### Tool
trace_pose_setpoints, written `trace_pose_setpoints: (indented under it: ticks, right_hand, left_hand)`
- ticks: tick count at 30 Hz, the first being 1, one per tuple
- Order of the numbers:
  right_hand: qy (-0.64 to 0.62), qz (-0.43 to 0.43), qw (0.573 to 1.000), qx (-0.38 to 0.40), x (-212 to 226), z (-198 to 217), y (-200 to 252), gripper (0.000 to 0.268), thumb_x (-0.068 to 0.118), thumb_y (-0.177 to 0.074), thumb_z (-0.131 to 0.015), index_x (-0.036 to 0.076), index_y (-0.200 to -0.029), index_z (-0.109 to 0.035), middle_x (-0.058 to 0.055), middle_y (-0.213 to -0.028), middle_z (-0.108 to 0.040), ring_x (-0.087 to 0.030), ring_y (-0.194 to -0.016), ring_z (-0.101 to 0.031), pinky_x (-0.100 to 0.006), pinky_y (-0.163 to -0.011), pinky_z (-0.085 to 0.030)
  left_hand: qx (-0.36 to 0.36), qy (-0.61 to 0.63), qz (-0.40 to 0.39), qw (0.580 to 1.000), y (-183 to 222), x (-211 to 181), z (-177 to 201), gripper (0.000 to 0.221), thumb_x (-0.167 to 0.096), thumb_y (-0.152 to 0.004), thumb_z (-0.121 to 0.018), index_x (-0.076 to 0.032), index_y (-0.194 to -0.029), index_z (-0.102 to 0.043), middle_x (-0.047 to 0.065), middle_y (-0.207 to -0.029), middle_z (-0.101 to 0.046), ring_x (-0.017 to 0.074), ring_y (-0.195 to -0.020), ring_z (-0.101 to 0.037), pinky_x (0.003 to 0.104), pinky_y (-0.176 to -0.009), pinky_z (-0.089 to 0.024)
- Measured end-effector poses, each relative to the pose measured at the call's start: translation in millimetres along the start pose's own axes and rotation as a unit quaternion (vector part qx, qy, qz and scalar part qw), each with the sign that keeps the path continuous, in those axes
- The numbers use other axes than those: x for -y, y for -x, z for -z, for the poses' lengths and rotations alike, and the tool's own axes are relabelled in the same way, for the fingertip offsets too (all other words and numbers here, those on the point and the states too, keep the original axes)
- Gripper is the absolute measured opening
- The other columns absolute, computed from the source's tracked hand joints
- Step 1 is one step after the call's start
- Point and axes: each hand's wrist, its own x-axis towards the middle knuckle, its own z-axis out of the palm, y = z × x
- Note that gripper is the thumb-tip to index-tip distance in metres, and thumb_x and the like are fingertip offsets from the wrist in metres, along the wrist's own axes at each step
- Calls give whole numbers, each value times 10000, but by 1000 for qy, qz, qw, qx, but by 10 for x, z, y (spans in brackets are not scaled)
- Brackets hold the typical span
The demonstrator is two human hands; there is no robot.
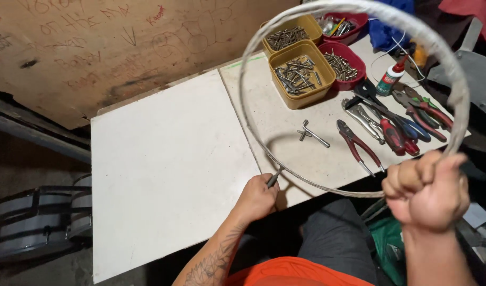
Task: Repairing a metal drum hoop using pliers at a workbench
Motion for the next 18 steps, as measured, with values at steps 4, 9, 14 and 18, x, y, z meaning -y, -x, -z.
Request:
trace_pose_setpoints:
  ticks: [4, 9, 14, 18]
  right_hand:
    - [-34, -66, 997, -36, -80, 189, -162, 586, 756, -920, -473, 267, -669, -272, 73, -561, -80, -86, -459, -79, -256, -419, -71]
    - [-28, -48, 998, -29, -101, 161, -152, 591, 734, -935, -462, 243, -682, -253, 61, -568, -89, -91, -463, -85, -256, -407, -67]
    - [-20, -20, 999, -20, -26, 56, -99, 592, 716, -951, -461, 232, -682, -254, 48, -572, -79, -99, -451, -82, -255, -396, -79]
    - [-21, -25, 999, -22, -17, 39, -108, 601, 735, -931, -483, 236, -684, -255, 56, -578, -76, -95, -467, -80, -259, -413, -69]
  left_hand:
    - [10, -1, -4, 1000, 67, -62, 36, 130, -142, -841, -492, -133, -761, -594, 43, -641, -630, 215, -649, -650, 355, -647, -504]
    - [35, 34, 43, 998, 125, -214, 99, 153, -96, -866, -503, -125, -846, -651, 58, -644, -669, 187, -572, -665, 313, -604, -522]
    - [50, 40, 37, 997, 87, -215, 119, 354, -105, -814, -438, -120, -1041, -709, 61, -976, -804, 190, -850, -762, 289, -755, -567]
    - [75, 118, 63, 988, 184, -328, 142, 257, -82, -892, -489, -88, -1072, -673, 104, -1018, -813, 175, -849, -766, 282, -605, -560]
